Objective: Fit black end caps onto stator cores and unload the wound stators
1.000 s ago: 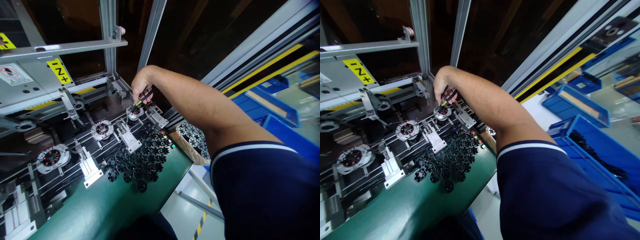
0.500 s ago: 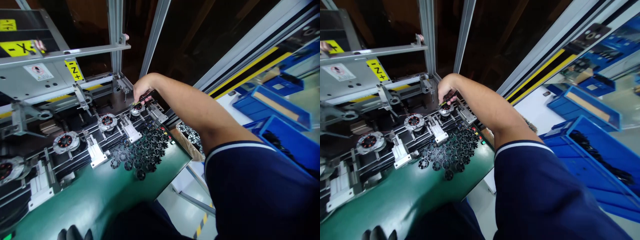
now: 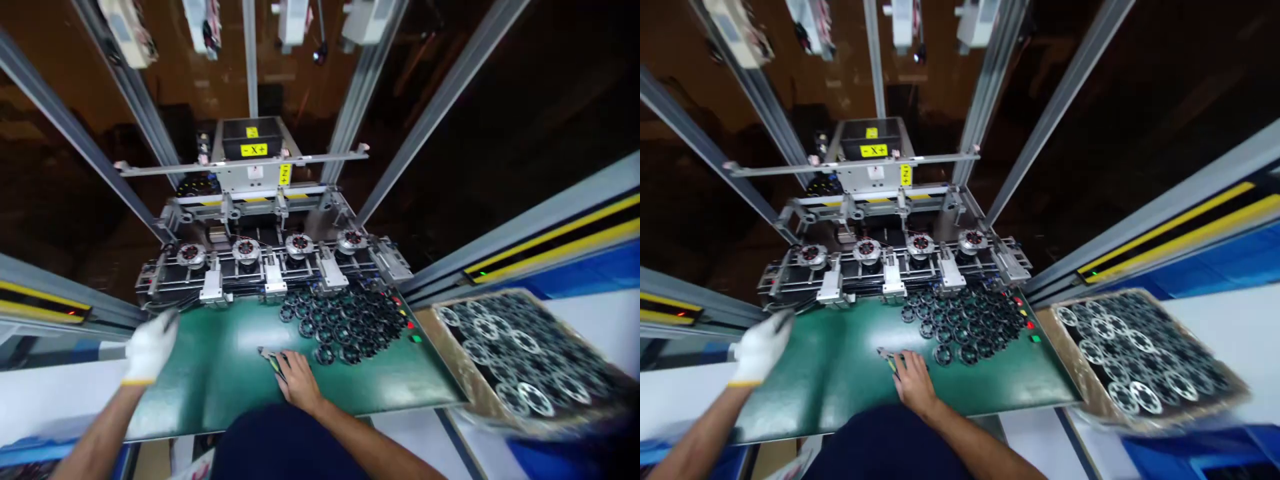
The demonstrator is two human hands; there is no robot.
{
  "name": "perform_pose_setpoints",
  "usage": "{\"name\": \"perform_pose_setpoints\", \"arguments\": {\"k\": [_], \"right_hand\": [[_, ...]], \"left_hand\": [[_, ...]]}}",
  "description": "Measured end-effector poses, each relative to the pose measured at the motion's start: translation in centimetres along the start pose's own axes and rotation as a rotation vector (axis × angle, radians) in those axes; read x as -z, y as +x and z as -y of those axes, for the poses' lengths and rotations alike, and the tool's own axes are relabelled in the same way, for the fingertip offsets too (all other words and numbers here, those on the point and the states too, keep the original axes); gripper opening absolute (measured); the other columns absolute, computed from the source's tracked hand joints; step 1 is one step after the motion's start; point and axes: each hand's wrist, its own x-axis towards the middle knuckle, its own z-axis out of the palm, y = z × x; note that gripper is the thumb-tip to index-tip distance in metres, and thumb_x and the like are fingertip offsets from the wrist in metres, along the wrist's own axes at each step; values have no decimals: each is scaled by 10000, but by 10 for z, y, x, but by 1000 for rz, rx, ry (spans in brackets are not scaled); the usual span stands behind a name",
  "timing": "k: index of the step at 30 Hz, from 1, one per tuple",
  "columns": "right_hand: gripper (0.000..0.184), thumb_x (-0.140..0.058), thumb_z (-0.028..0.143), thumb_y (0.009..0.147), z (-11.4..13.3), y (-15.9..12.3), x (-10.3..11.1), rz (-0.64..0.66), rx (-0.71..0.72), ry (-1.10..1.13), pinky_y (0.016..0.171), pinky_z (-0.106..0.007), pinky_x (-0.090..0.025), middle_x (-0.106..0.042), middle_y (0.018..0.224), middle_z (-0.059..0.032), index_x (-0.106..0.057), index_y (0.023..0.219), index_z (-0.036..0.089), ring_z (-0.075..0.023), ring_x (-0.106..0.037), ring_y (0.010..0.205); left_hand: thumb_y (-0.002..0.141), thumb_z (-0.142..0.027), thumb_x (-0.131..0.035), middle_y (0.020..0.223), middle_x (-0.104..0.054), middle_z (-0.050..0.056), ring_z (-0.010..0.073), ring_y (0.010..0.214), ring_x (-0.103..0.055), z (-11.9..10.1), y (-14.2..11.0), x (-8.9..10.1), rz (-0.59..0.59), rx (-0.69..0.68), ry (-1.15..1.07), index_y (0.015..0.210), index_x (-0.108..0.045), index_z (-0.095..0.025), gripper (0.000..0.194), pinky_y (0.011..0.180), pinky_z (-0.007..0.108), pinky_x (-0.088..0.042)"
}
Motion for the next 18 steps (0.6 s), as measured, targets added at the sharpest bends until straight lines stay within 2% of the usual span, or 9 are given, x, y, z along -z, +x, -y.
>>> {"name": "perform_pose_setpoints", "arguments": {"k": [2, 3, 4, 5, 7, 9, 13, 16, 18], "right_hand": [[421, -665, 202, 865, -8, 1, -20, -177, 3, -34, 1044, -623, -519, -666, 1292, -217, -692, 1276, 114, -385, -636, 1212], [405, -660, 222, 874, -11, 3, -22, -247, 9, -23, 1050, -618, -522, -665, 1296, -218, -695, 1261, 110, -380, -631, 1229], [397, -646, 248, 892, -14, 4, -19, -299, 17, -1, 1054, -595, -533, -662, 1303, -219, -692, 1258, 104, -366, -629, 1242], [398, -619, 275, 917, -17, 5, -14, -334, 24, 30, 1050, -558, -552, -658, 1313, -216, -684, 1269, 101, -345, -633, 1247], [417, -548, 315, 970, -22, 4, 5, -368, 42, 93, 1043, -475, -580, -649, 1343, -201, -657, 1315, 109, -298, -638, 1257], [433, -510, 349, 998, -29, -2, 30, -378, 51, 136, 1067, -434, -570, -634, 1385, -175, -639, 1356, 142, -272, -625, 1288], [428, -522, 446, 996, -47, -10, 89, -303, 31, 193, 1093, -406, -556, -636, 1400, -133, -689, 1317, 218, -269, -627, 1294], [423, -507, 488, 980, -55, 7, 139, -154, 64, 210, 1122, -428, -542, -644, 1388, -112, -706, 1306, 307, -287, -627, 1293], [413, -537, 504, 947, -52, 36, 171, -74, 152, 168, 1132, -407, -526, -647, 1376, -99, -676, 1326, 414, -295, -615, 1300]], "left_hand": [[952, -681, -238, 1234, -712, 140, 362, 1080, -686, -13, 35, 62, -86, 8, 13, 1430, -567, -307, 690, 874, 459, -536], [899, -731, -355, 1268, -687, 154, 381, 1143, -651, -21, 52, 85, -121, -51, 47, 1481, -509, -311, 735, 925, 479, -516], [864, -746, -403, 1291, -653, 204, 403, 1206, -604, -29, 69, 102, -137, -209, 193, 1522, -457, -242, 830, 969, 499, -494], [790, -778, -494, 1313, -632, 211, 422, 1255, -560, -38, 85, 112, -130, -259, 223, 1490, -501, -246, 879, 1011, 510, -468], [693, -803, -578, 1316, -625, 208, 433, 1269, -538, -53, 111, 119, -90, -314, 270, 1392, -609, -263, 884, 1018, 493, -465], [650, -804, -605, 1267, -660, 187, 413, 1201, -589, -64, 132, 117, -24, -292, 252, 1265, -703, -281, 813, 963, 446, -494], [679, -678, -622, 1056, -747, 130, 294, 962, -689, -73, 159, 112, 110, -282, 200, 1007, -788, -234, 577, 769, 311, -505], [701, -589, -619, 901, -765, 59, 210, 815, -680, -71, 169, 116, 185, -299, 144, 872, -786, -223, 438, 638, 262, -446], [732, -584, -604, 839, -757, 25, 174, 765, -660, -68, 172, 118, 221, -318, 116, 845, -783, -221, 420, 606, 255, -412]]}}
